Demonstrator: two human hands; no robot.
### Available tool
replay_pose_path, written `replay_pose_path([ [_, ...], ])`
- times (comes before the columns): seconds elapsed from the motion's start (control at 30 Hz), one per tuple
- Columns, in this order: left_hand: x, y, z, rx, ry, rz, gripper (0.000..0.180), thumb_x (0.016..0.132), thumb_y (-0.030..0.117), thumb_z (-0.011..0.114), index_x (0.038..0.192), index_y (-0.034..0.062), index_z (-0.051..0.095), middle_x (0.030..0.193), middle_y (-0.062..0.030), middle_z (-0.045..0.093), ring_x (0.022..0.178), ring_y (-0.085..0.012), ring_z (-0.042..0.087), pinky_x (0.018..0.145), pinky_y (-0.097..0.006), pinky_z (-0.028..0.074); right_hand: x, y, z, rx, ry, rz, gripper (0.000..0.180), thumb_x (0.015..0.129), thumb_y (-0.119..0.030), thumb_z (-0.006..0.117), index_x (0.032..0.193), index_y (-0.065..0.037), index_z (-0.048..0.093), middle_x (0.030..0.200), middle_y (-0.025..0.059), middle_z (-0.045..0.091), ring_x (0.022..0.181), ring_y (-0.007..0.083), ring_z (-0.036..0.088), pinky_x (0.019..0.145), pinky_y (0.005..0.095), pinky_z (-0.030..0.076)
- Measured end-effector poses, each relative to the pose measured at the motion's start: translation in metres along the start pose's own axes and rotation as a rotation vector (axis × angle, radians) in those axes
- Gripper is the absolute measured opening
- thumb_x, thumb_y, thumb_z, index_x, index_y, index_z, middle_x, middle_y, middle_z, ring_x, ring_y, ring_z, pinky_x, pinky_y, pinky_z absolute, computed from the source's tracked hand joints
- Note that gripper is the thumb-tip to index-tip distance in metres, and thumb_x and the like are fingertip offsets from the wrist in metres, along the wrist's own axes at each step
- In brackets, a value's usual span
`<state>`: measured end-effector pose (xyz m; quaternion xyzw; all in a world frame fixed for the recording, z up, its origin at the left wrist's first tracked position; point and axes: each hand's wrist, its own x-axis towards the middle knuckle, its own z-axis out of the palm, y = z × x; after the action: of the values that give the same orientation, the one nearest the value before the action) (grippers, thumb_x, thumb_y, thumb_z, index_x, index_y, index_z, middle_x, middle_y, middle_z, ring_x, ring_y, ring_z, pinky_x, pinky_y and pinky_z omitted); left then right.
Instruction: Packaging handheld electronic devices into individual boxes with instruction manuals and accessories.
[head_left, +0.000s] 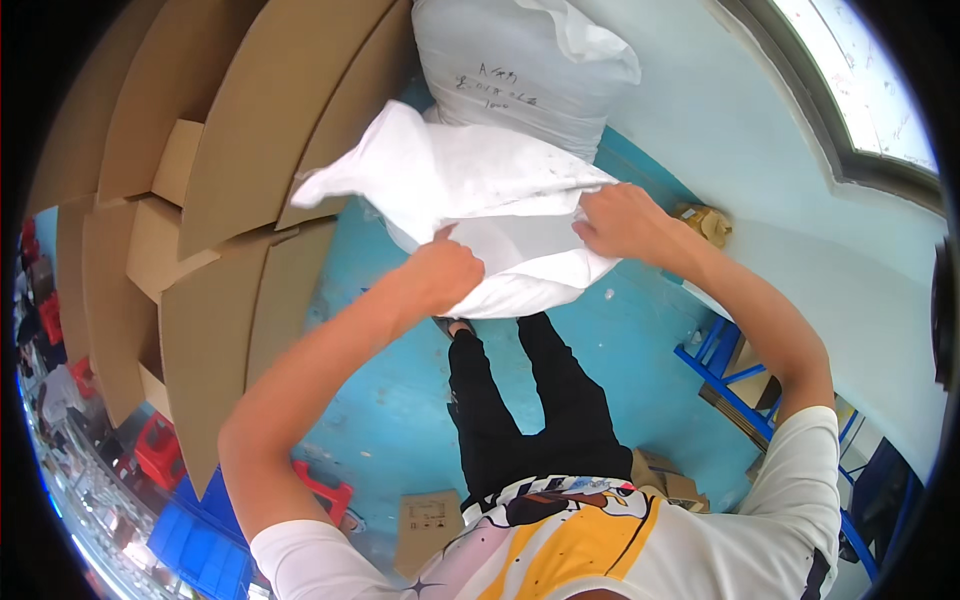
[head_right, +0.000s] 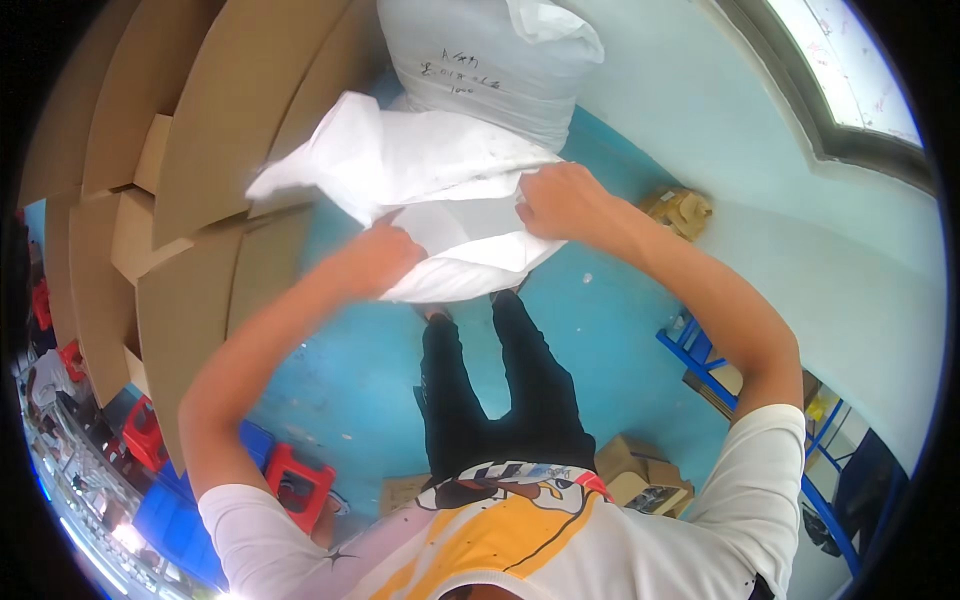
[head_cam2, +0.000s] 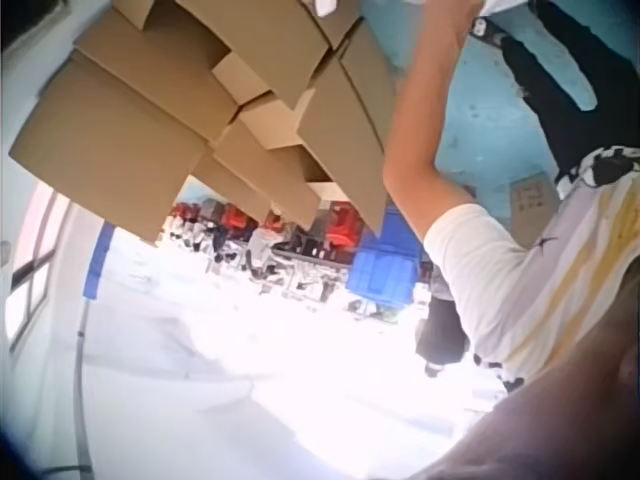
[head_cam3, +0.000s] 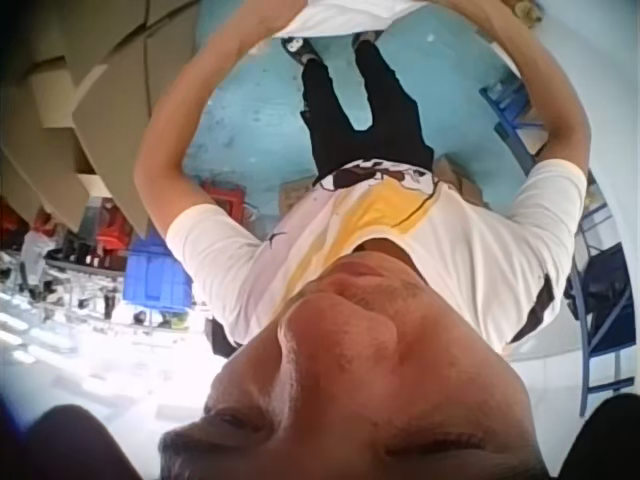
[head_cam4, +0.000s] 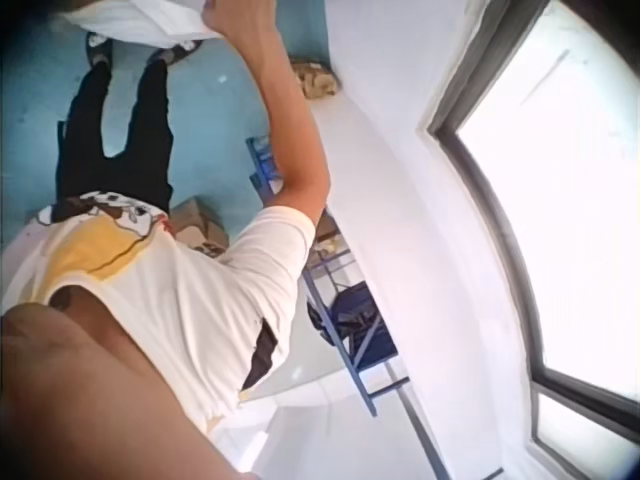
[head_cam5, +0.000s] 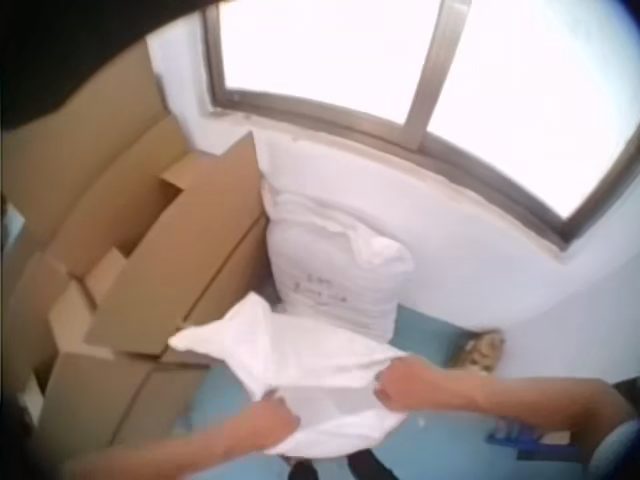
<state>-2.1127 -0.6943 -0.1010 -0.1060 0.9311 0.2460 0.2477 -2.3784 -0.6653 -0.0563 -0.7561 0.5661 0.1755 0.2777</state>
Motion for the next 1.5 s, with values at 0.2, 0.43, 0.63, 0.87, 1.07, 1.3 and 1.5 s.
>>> replay_pose_path([
  [0.2,-0.03,0.026,0.012,-0.083,0.234,-0.124,0.009,0.07,0.005,0.058,0.071,0.0062,0.067,0.077,-0.0135,0.068,0.074,-0.0277,0.066,0.066,-0.037,0.048,0.06,-0.028,0.009,0.546,0.273,0.05,0.044,0.082,-0.03,0.06,0.105,0.007,0.053,0.103,0.0267,0.06,0.097,0.0372,0.06,0.085,0.0424,0.047],
  [0.43,0.008,0.028,0.013,-0.327,0.281,-0.334,0.024,0.076,0.011,0.058,0.097,-0.0007,0.059,0.089,-0.0223,0.063,0.074,-0.0362,0.065,0.068,-0.043,0.053,0.062,-0.041,0.007,0.071,-0.071,0.081,0.045,0.076,-0.025,0.058,0.105,0.01,0.054,0.086,0.0257,0.065,0.088,0.0408,0.062,0.084,0.0477,0.048],
  [0.63,0.193,-0.033,0.055,-0.62,0.709,-0.49,0.031,0.082,0.018,0.057,0.107,0.0003,0.062,0.106,-0.0211,0.064,0.091,-0.0329,0.065,0.079,-0.039,0.054,0.057,-0.049,0.015,0.263,0.43,0.08,0.025,0.075,-0.013,0.055,0.092,0.005,0.056,0.08,0.0254,0.064,0.078,0.0431,0.063,0.073,0.0494,0.05],
  [0.87,0.257,-0.078,0.095,-0.535,0.928,-0.933,0.03,0.087,0.025,0.059,0.108,0.0024,0.063,0.094,-0.0128,0.067,0.081,-0.0218,0.065,0.07,-0.035,0.054,0.05,-0.029,0.098,0.226,0.297,-0.125,0.011,0.069,-0.014,0.056,0.07,-0.006,0.063,0.066,0.0142,0.063,0.06,0.0313,0.063,0.056,0.0466,0.049],
  [1.07,0.201,-0.047,0.111,-0.707,0.839,-0.927,0.03,0.088,0.024,0.058,0.107,0.0019,0.063,0.091,-0.0124,0.067,0.078,-0.0214,0.065,0.068,-0.035,0.054,0.023,0.009,0.069,0.361,-0.07,-0.136,0.025,0.078,-0.02,0.065,0.085,0.005,0.06,0.08,0.0221,0.063,0.075,0.0372,0.063,0.065,0.045,0.052],
  [1.3,0.179,-0.013,0.11,-0.842,0.828,-0.928,0.029,0.089,0.024,0.057,0.107,0.0014,0.062,0.088,-0.0121,0.066,0.075,-0.021,0.064,0.066,-0.035,0.053,0.018,0.014,0.075,0.473,-0.083,-0.227,0.039,0.079,-0.015,0.062,0.106,0.01,0.049,0.09,0.0262,0.061,0.086,0.0394,0.061,0.075,0.0455,0.05],
  [1.5,0.168,-0.016,0.098,-0.99,0.843,-0.915,0.029,0.09,0.024,0.056,0.106,0.0009,0.062,0.085,-0.0118,0.066,0.073,-0.0207,0.064,0.065,-0.035,0.053,0.018,-0.013,0.07,0.479,0.01,-0.344,0.043,0.077,-0.009,0.059,0.112,0.01,0.044,0.094,0.0272,0.059,0.089,0.0413,0.059,0.076,0.0481,0.048],
])
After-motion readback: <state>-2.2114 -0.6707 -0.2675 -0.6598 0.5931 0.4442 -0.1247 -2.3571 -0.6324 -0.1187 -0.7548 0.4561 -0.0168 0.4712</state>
